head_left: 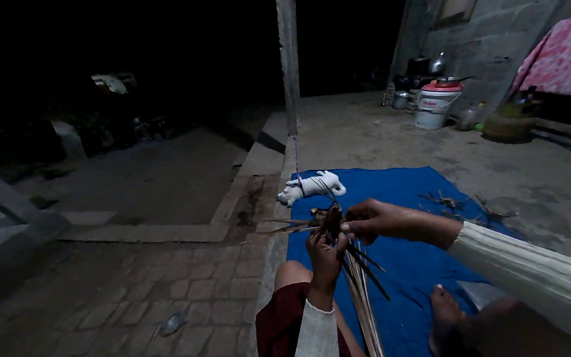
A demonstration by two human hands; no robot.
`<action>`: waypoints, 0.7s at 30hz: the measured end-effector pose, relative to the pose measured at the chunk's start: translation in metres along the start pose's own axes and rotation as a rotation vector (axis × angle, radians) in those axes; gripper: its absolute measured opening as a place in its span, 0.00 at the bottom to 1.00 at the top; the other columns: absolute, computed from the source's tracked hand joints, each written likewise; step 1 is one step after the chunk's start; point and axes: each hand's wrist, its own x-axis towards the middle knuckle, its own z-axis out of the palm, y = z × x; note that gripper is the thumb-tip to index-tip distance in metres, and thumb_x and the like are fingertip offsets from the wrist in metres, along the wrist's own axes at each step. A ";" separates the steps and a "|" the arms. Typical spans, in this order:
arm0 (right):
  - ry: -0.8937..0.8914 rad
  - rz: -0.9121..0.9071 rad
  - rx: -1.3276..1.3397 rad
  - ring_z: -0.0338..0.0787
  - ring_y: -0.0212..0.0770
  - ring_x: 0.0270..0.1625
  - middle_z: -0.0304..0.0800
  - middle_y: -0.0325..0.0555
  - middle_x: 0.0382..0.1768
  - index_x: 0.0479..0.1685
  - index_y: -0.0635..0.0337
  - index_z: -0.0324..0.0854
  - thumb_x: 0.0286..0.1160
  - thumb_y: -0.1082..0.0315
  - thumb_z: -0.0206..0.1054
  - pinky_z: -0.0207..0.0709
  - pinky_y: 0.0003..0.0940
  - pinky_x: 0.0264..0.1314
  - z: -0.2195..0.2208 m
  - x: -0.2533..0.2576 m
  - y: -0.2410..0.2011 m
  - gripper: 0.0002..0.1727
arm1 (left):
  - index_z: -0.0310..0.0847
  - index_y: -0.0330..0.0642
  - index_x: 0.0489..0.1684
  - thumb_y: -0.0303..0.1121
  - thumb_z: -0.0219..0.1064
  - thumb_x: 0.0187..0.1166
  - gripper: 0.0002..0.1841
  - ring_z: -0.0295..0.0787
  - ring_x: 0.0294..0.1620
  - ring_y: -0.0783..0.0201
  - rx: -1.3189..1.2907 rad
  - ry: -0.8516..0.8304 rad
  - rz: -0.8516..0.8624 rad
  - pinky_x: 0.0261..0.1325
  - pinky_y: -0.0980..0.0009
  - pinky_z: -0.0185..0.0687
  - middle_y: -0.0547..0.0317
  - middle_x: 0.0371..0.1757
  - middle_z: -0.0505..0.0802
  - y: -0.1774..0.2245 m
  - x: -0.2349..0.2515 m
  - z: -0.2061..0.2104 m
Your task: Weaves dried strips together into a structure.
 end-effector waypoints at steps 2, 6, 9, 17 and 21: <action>0.050 0.020 0.022 0.85 0.28 0.26 0.84 0.38 0.30 0.46 0.64 0.79 0.88 0.63 0.62 0.82 0.23 0.34 0.003 0.003 0.003 0.11 | 0.89 0.24 0.35 0.22 0.73 0.62 0.09 0.86 0.39 0.77 0.061 -0.026 0.040 0.49 0.82 0.80 0.51 0.35 0.93 0.000 -0.001 0.001; 0.101 0.072 0.043 0.84 0.28 0.25 0.84 0.39 0.30 0.44 0.65 0.78 0.85 0.70 0.65 0.81 0.22 0.32 0.004 0.003 0.003 0.06 | 0.88 0.25 0.30 0.22 0.72 0.59 0.07 0.86 0.38 0.76 0.119 -0.054 0.083 0.47 0.82 0.80 0.51 0.32 0.92 0.001 0.000 0.003; 0.107 0.089 0.084 0.85 0.27 0.25 0.86 0.38 0.31 0.47 0.64 0.79 0.91 0.64 0.58 0.82 0.22 0.32 0.003 0.003 0.004 0.11 | 0.88 0.25 0.32 0.22 0.71 0.60 0.07 0.88 0.39 0.75 0.146 -0.073 0.125 0.47 0.81 0.82 0.49 0.34 0.92 -0.002 0.002 0.002; 0.116 0.121 0.077 0.83 0.28 0.24 0.82 0.39 0.28 0.50 0.64 0.78 0.88 0.63 0.62 0.80 0.23 0.30 0.004 0.005 0.005 0.11 | 0.89 0.25 0.31 0.22 0.72 0.60 0.07 0.90 0.41 0.71 0.146 -0.089 0.145 0.51 0.78 0.84 0.49 0.34 0.93 -0.006 0.002 0.004; 0.137 0.161 0.004 0.82 0.29 0.26 0.81 0.41 0.31 0.53 0.67 0.77 0.86 0.71 0.61 0.79 0.23 0.32 0.008 0.006 0.001 0.07 | 0.87 0.25 0.26 0.20 0.71 0.57 0.05 0.89 0.40 0.69 0.177 -0.090 0.140 0.50 0.77 0.82 0.47 0.31 0.92 -0.004 0.001 0.004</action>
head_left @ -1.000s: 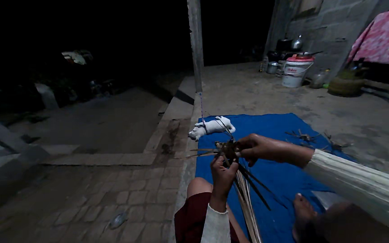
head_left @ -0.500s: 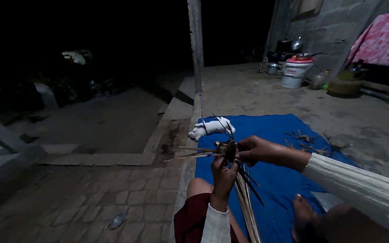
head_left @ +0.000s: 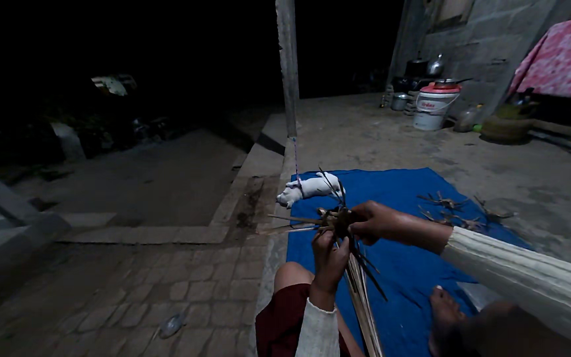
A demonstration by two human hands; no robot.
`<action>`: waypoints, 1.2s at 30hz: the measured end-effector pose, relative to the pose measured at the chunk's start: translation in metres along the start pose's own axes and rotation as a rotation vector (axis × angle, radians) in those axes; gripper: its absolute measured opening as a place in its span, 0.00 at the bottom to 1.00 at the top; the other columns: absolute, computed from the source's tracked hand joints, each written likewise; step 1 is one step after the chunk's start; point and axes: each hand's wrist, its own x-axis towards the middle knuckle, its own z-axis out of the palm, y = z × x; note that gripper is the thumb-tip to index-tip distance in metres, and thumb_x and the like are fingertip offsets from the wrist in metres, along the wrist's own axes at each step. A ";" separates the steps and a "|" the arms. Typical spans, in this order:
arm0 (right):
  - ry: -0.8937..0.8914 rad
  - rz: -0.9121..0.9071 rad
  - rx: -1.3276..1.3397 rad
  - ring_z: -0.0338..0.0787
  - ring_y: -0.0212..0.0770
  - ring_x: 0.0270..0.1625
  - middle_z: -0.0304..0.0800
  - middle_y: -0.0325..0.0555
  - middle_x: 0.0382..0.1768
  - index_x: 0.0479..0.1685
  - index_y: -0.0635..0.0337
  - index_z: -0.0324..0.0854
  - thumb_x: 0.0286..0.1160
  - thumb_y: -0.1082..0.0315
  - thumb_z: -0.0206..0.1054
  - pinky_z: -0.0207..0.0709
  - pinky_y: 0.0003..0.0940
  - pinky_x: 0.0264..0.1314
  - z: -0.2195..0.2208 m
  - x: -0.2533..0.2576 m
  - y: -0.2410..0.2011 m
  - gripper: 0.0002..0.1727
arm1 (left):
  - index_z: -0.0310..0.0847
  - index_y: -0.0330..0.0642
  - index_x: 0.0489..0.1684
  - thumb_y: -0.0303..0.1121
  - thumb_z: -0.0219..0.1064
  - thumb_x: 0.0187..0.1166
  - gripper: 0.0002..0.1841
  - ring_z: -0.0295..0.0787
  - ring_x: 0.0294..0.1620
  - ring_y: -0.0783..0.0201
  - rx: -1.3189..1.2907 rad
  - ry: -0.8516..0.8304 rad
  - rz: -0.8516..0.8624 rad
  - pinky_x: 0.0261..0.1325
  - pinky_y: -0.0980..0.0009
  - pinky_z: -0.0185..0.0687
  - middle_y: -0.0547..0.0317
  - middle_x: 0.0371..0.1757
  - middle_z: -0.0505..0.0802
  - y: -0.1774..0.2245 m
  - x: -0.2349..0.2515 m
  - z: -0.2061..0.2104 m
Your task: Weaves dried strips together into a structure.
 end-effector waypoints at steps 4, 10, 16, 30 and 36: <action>0.021 -0.034 -0.078 0.80 0.30 0.28 0.79 0.42 0.32 0.53 0.67 0.79 0.85 0.72 0.60 0.79 0.26 0.34 -0.001 -0.003 -0.003 0.08 | 0.89 0.26 0.30 0.21 0.73 0.61 0.06 0.89 0.38 0.73 -0.011 -0.002 -0.068 0.49 0.79 0.83 0.49 0.31 0.93 0.005 0.002 -0.002; 0.041 -0.052 -0.121 0.84 0.33 0.27 0.84 0.46 0.34 0.57 0.66 0.79 0.89 0.69 0.54 0.81 0.29 0.34 0.000 -0.005 -0.004 0.12 | 0.89 0.27 0.28 0.22 0.73 0.61 0.05 0.88 0.36 0.76 -0.019 0.020 -0.069 0.47 0.80 0.82 0.52 0.30 0.92 0.004 0.002 -0.002; -0.001 -0.044 -0.023 0.83 0.30 0.24 0.84 0.43 0.32 0.54 0.65 0.76 0.93 0.65 0.52 0.80 0.25 0.30 -0.002 -0.005 -0.001 0.12 | 0.90 0.26 0.33 0.23 0.73 0.61 0.08 0.89 0.38 0.75 -0.095 -0.048 -0.039 0.50 0.78 0.83 0.52 0.33 0.93 -0.002 0.003 -0.006; -0.008 -0.076 -0.073 0.82 0.30 0.24 0.83 0.43 0.32 0.49 0.67 0.77 0.88 0.67 0.61 0.80 0.25 0.31 -0.001 0.000 0.003 0.10 | 0.90 0.27 0.30 0.21 0.72 0.61 0.05 0.90 0.40 0.74 -0.073 -0.034 -0.093 0.51 0.77 0.83 0.51 0.32 0.93 0.003 0.001 -0.006; -0.019 -0.041 0.012 0.82 0.30 0.21 0.87 0.42 0.30 0.47 0.64 0.74 0.84 0.73 0.63 0.78 0.24 0.27 -0.005 -0.001 0.004 0.04 | 0.90 0.30 0.32 0.22 0.73 0.64 0.04 0.89 0.39 0.78 -0.213 -0.037 -0.156 0.50 0.79 0.85 0.58 0.33 0.94 0.001 0.001 -0.005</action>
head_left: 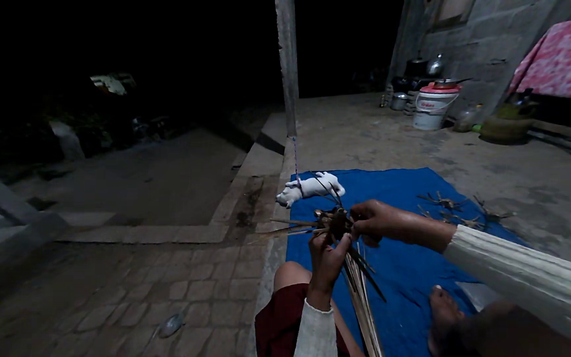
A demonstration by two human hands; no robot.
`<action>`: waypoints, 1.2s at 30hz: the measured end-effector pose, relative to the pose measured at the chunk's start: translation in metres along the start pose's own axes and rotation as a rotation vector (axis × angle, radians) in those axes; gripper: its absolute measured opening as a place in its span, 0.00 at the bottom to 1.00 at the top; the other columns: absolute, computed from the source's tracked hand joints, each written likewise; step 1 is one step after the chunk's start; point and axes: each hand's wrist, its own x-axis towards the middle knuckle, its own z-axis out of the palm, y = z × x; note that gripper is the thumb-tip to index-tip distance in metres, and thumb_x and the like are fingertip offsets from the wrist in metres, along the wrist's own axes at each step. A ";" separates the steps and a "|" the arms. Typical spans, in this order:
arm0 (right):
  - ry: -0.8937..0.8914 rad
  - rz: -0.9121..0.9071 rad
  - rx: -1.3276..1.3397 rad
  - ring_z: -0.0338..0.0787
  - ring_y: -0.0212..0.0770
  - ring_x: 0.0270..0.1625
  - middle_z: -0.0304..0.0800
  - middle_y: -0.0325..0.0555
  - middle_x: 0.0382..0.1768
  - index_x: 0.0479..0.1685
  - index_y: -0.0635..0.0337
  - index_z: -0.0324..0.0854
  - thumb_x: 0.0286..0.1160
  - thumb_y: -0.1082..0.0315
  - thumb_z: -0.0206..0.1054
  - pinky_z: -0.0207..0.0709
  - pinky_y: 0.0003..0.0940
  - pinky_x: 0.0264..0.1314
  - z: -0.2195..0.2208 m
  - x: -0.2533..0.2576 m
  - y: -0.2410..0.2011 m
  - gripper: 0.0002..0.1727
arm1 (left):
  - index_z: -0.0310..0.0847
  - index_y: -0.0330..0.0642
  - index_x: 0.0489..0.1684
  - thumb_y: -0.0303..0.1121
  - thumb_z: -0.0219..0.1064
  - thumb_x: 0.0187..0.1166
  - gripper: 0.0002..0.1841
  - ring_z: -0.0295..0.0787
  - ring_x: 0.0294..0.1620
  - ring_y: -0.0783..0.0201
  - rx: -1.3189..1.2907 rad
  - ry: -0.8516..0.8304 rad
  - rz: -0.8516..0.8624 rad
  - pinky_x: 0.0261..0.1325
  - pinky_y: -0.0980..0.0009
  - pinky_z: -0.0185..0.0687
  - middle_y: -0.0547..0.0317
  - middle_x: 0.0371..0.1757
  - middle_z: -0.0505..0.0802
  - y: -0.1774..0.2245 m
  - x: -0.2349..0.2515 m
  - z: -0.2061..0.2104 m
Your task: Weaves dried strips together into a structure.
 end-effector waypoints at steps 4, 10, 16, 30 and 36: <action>-0.039 0.041 0.071 0.79 0.29 0.21 0.82 0.39 0.29 0.52 0.62 0.73 0.86 0.69 0.62 0.76 0.23 0.26 -0.001 0.000 0.001 0.06 | 0.89 0.27 0.33 0.20 0.71 0.64 0.05 0.88 0.37 0.80 0.010 0.020 0.028 0.48 0.82 0.84 0.56 0.32 0.93 0.001 0.000 0.001; -0.067 0.046 0.268 0.77 0.27 0.21 0.73 0.32 0.23 0.43 0.56 0.74 0.91 0.58 0.57 0.80 0.24 0.30 -0.004 0.002 0.004 0.12 | 0.89 0.24 0.35 0.20 0.70 0.63 0.07 0.88 0.39 0.80 0.089 0.046 0.011 0.50 0.83 0.81 0.52 0.34 0.94 0.007 -0.001 0.000; -0.039 0.063 0.300 0.81 0.30 0.24 0.76 0.36 0.26 0.41 0.57 0.72 0.90 0.63 0.59 0.84 0.28 0.33 -0.001 0.003 0.004 0.09 | 0.90 0.26 0.36 0.20 0.70 0.60 0.09 0.87 0.39 0.81 0.050 0.058 0.014 0.49 0.82 0.81 0.56 0.34 0.94 0.006 -0.002 0.001; -0.188 0.008 0.082 0.85 0.30 0.31 0.82 0.36 0.30 0.39 0.59 0.77 0.86 0.67 0.63 0.84 0.27 0.36 -0.007 -0.004 0.000 0.07 | 0.89 0.29 0.30 0.20 0.71 0.61 0.04 0.86 0.34 0.82 -0.027 0.118 -0.041 0.44 0.82 0.83 0.62 0.29 0.91 0.003 -0.001 -0.001; -0.043 -0.115 0.173 0.82 0.28 0.28 0.80 0.34 0.29 0.42 0.58 0.81 0.87 0.65 0.62 0.84 0.26 0.36 -0.004 -0.005 -0.002 0.07 | 0.86 0.25 0.36 0.19 0.74 0.65 0.06 0.87 0.35 0.79 -0.057 0.108 -0.141 0.45 0.82 0.84 0.57 0.33 0.91 0.005 -0.002 0.001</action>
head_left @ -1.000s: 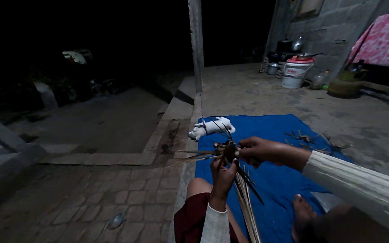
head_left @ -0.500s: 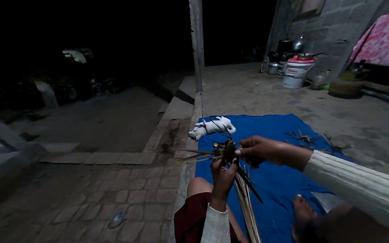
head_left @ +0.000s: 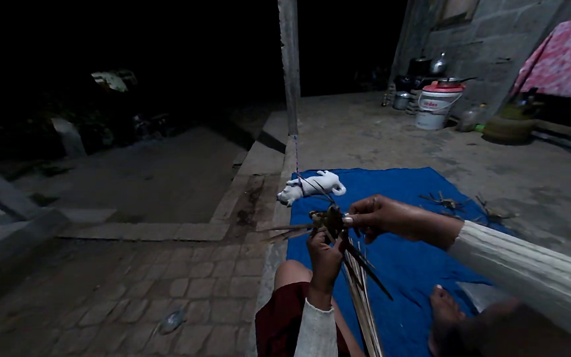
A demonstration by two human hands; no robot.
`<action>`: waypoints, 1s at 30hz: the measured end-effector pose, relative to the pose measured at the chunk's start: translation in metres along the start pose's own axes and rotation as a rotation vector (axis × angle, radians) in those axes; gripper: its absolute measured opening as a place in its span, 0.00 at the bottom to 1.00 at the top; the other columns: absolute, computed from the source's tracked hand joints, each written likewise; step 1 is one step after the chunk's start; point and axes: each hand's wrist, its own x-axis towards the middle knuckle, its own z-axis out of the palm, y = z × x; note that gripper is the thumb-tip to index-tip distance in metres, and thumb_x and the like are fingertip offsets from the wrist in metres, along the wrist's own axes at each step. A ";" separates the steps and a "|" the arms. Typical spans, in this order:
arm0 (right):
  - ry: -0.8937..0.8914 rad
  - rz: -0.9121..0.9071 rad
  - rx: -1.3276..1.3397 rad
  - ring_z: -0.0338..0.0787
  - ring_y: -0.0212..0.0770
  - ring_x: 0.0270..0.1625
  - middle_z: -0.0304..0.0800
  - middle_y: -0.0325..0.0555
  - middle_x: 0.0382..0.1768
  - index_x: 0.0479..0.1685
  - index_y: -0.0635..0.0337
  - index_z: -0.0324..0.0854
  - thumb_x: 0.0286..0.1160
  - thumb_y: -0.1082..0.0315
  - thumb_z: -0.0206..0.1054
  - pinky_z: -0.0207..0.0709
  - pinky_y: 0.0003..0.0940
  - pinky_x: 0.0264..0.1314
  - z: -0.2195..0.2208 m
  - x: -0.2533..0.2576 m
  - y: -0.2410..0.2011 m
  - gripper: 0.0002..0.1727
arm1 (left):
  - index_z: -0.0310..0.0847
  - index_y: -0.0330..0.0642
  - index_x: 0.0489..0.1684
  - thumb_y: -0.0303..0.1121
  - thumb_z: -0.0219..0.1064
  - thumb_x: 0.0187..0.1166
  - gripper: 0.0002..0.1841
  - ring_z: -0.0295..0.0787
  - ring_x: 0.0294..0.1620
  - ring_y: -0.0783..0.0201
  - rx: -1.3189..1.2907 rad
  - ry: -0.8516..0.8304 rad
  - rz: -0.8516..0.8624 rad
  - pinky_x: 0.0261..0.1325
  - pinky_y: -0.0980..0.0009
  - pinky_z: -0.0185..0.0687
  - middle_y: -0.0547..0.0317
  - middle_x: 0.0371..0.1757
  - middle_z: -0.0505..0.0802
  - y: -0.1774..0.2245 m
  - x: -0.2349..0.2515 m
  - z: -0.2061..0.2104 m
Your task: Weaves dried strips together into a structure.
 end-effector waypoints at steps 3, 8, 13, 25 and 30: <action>0.077 -0.032 0.042 0.85 0.28 0.27 0.83 0.35 0.28 0.42 0.60 0.79 0.86 0.69 0.63 0.85 0.26 0.36 0.004 0.002 -0.001 0.05 | 0.85 0.26 0.35 0.18 0.73 0.66 0.05 0.88 0.35 0.79 -0.060 -0.025 0.002 0.45 0.81 0.86 0.58 0.32 0.92 0.002 0.000 0.003; 0.160 -0.103 0.039 0.86 0.28 0.27 0.87 0.36 0.30 0.43 0.63 0.81 0.84 0.70 0.64 0.84 0.24 0.36 0.008 0.004 0.000 0.05 | 0.84 0.29 0.31 0.17 0.69 0.66 0.02 0.86 0.31 0.82 -0.063 -0.047 0.014 0.40 0.83 0.84 0.64 0.28 0.90 0.007 0.000 0.006; 0.168 -0.141 -0.095 0.84 0.27 0.28 0.83 0.36 0.30 0.45 0.64 0.84 0.83 0.70 0.66 0.83 0.24 0.37 0.007 0.008 0.006 0.06 | 0.84 0.30 0.30 0.18 0.68 0.66 0.01 0.86 0.30 0.81 -0.073 -0.056 -0.005 0.39 0.81 0.84 0.63 0.27 0.90 0.005 0.000 0.006; 0.272 -0.141 -0.073 0.83 0.28 0.29 0.84 0.39 0.31 0.47 0.65 0.84 0.82 0.69 0.67 0.82 0.26 0.37 0.010 0.008 0.004 0.07 | 0.83 0.31 0.32 0.18 0.65 0.67 0.02 0.86 0.31 0.81 -0.099 -0.061 -0.055 0.40 0.82 0.83 0.64 0.28 0.90 0.012 0.000 0.009; 0.325 -0.187 -0.027 0.83 0.28 0.27 0.83 0.37 0.28 0.44 0.64 0.85 0.81 0.70 0.68 0.83 0.24 0.36 0.010 0.010 0.007 0.05 | 0.83 0.30 0.33 0.19 0.66 0.69 0.02 0.87 0.32 0.80 -0.110 -0.080 -0.057 0.40 0.81 0.84 0.63 0.29 0.90 0.011 0.000 0.010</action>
